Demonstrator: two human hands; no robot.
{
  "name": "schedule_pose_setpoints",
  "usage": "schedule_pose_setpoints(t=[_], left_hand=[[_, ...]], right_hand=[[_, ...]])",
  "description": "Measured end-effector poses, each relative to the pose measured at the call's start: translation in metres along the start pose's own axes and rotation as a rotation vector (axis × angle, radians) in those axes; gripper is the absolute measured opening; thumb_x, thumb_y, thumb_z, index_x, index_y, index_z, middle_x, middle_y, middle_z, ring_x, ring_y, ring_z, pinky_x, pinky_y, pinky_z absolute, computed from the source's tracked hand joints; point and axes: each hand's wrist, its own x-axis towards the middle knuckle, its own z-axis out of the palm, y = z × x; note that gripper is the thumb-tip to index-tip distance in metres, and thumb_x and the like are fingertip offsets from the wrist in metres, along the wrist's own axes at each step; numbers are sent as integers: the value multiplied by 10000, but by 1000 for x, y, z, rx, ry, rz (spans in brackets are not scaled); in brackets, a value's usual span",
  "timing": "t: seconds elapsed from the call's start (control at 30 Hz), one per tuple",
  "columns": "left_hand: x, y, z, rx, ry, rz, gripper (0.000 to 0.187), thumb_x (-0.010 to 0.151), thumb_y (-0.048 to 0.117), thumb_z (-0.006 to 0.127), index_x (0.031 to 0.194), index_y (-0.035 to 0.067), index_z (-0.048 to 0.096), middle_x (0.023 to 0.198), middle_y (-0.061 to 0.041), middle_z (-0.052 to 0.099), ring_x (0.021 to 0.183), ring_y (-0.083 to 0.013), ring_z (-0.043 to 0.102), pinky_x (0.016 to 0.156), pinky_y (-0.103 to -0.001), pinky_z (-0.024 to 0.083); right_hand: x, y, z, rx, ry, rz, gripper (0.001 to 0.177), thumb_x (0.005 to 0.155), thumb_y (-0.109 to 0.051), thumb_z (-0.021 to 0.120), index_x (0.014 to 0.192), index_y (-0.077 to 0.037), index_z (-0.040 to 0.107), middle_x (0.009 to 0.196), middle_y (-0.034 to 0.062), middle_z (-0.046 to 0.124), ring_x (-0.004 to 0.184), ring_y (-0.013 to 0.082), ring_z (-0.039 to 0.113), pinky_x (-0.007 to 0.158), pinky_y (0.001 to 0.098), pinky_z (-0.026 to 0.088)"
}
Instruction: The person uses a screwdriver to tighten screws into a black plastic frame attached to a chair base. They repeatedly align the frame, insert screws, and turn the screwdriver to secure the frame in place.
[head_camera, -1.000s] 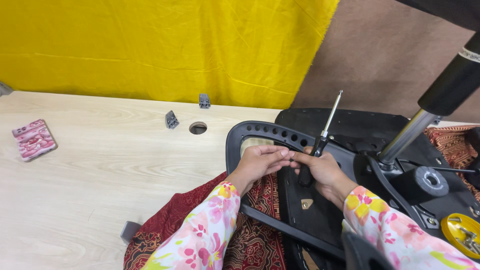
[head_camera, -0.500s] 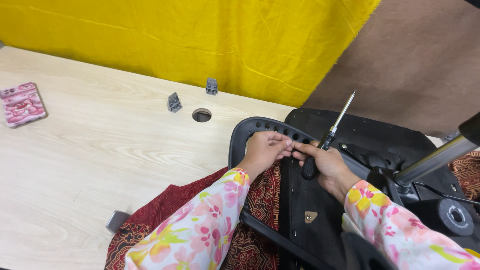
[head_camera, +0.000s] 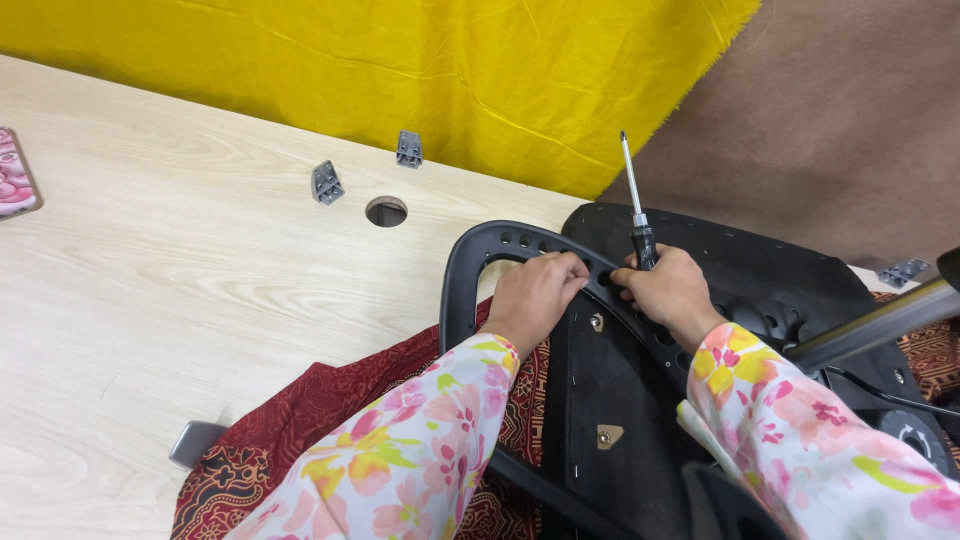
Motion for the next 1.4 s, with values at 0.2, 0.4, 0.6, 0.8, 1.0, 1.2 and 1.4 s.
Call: schedule_pose_setpoints(t=[0.2, 0.4, 0.6, 0.8, 1.0, 1.2, 1.4], left_hand=[[-1, -4, 3, 110, -37, 48, 170, 955, 296, 650, 968, 138, 712, 911, -48, 717, 894, -256, 711, 759, -405, 540], [-1, 2, 3, 157, 15, 33, 145, 899, 297, 707, 916, 156, 736, 845, -64, 738, 829, -270, 722, 716, -420, 547], [-3, 0, 8, -233, 52, -352, 199, 806, 310, 824, 833, 120, 771, 798, -49, 781, 754, -183, 754, 710, -338, 570], [5, -22, 44, -751, 25, -933, 311, 732, 290, 911, 852, 31, 786, 776, -44, 766, 668, -105, 708, 622, -264, 578], [12, -30, 84, -1148, 84, -1005, 315, 815, 137, 814, 1032, 26, 615, 906, -140, 773, 745, -194, 769, 650, -306, 623], [4, -28, 90, -1153, 108, -1128, 350, 841, 163, 837, 1009, -85, 657, 903, -152, 743, 742, -243, 748, 654, -318, 635], [7, -37, 91, -1077, 73, -907, 251, 864, 145, 807, 998, -60, 751, 937, -117, 770, 764, -150, 763, 676, -227, 618]], right_hand=[[10, 3, -2, -62, -66, -42, 213, 816, -230, 813, 939, -66, 755, 734, 85, 758, 633, 168, 729, 636, 314, 577], [12, 4, -6, -12, -98, -22, 223, 820, -214, 812, 919, -27, 743, 744, 111, 751, 634, 176, 726, 630, 309, 585], [10, 3, -7, 9, -102, -47, 227, 821, -204, 813, 909, -6, 745, 737, 120, 743, 611, 177, 708, 607, 313, 578], [7, 0, -9, 4, -110, -32, 231, 815, -212, 816, 913, -15, 747, 737, 113, 740, 616, 175, 710, 610, 312, 580], [10, 1, -7, -31, -99, -46, 234, 815, -223, 816, 893, -12, 749, 730, 124, 749, 619, 184, 727, 618, 316, 589], [11, 4, -6, -14, -89, -55, 223, 809, -219, 821, 886, -23, 749, 733, 118, 750, 622, 187, 727, 611, 322, 590], [10, 4, -5, -27, -82, -48, 236, 818, -225, 823, 893, -14, 746, 729, 124, 747, 621, 194, 728, 614, 322, 588]])
